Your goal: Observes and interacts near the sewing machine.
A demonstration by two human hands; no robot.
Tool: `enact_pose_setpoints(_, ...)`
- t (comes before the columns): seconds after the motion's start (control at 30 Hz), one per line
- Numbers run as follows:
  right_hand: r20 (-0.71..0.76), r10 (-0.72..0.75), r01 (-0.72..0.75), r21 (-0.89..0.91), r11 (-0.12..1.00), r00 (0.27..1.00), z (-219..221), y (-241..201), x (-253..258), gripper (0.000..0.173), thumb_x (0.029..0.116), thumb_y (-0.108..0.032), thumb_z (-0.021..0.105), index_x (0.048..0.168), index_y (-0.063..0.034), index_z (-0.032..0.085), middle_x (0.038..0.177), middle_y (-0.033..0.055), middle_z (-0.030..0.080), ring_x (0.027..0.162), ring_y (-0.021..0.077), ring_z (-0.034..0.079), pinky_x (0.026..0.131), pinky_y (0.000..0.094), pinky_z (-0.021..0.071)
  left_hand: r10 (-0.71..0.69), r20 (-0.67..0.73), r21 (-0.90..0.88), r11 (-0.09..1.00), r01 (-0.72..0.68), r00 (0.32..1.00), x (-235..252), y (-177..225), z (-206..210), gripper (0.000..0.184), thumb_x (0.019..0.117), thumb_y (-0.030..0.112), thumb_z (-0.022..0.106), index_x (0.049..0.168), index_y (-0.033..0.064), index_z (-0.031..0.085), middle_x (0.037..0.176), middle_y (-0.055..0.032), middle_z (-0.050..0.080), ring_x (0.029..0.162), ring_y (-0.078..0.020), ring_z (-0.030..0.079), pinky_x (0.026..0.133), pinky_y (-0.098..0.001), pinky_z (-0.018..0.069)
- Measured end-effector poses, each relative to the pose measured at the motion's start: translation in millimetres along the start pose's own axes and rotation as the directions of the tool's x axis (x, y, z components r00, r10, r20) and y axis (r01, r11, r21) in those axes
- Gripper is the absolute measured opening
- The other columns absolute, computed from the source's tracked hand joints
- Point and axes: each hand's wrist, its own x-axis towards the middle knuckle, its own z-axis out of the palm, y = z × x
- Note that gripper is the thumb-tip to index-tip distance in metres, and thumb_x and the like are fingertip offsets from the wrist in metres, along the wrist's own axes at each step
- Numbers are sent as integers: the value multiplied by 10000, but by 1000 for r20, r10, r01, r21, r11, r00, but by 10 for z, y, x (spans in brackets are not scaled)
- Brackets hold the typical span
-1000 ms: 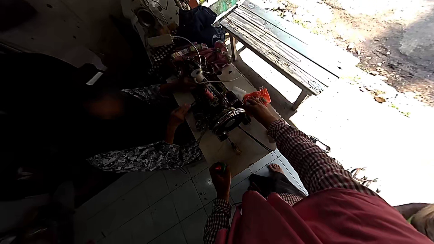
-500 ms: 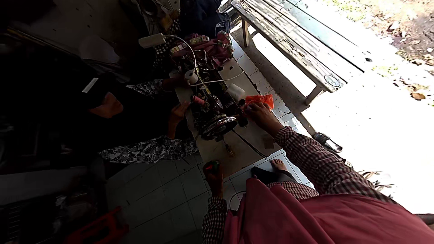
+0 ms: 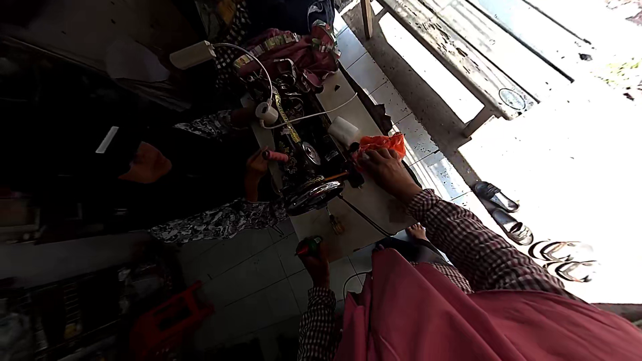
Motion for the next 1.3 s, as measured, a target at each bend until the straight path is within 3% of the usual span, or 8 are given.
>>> enact_pose_setpoints(0.13,-110,-82,82,-7,997,991,256,142,21,316,1001,-36,584,1303,-46,676,1369,172,630,1266,333,597,1106,404,433,18,-11,31,999,-17,1000,0,10,13,700,860,93,713,1392,-165,338,1241,-272,576,1114,-166,618,961,-267,515)
enact_pose_setpoints(0.43,-95,-5,18,127,992,995,226,107,-14,333,1033,-123,578,1343,-7,617,1339,204,633,1203,366,627,1044,438,482,0,2,47,999,0,1000,-3,-4,1,714,883,129,700,1418,-151,318,1283,-289,554,1152,-197,603,977,-287,511)
enact_pose_setpoints(0.57,-77,-8,16,101,995,997,203,98,-16,333,1036,-118,571,1349,-13,615,1357,201,623,1217,365,620,1053,435,474,10,-4,46,999,-9,1000,2,-10,7,713,875,116,700,1413,-157,319,1285,-295,553,1159,-199,601,979,-283,508)
enact_pose_setpoints(0.93,-209,-92,100,26,995,974,515,260,24,353,1009,-96,602,1356,-29,618,1350,196,624,1210,367,619,1043,445,482,-19,-13,35,999,19,1000,-1,-15,15,719,873,112,699,1418,-152,311,1273,-277,561,1153,-182,605,975,-271,510)
enact_pose_setpoints(1.1,-263,-133,150,48,987,956,560,338,238,392,1003,-201,625,1363,-45,623,1394,203,597,1290,396,564,1091,503,438,-30,-14,35,999,30,999,-3,11,21,721,877,118,698,1423,-145,309,1280,-275,557,1150,-169,605,967,-265,512)
enact_pose_setpoints(1.17,-277,-141,180,120,976,950,651,469,502,474,1011,-303,588,1397,-30,604,1406,223,579,1293,423,555,1067,560,438,-24,-17,54,998,25,1000,3,29,33,721,873,122,700,1423,-147,318,1279,-283,564,1151,-176,607,972,-270,510)
enact_pose_setpoints(1.3,-327,-160,206,113,972,931,682,507,535,568,1024,-428,506,1420,-27,581,1402,209,590,1286,415,561,1079,569,416,23,-12,81,996,-22,1000,17,5,25,688,878,136,693,1389,-169,346,1242,-282,583,1118,-180,621,952,-279,522)
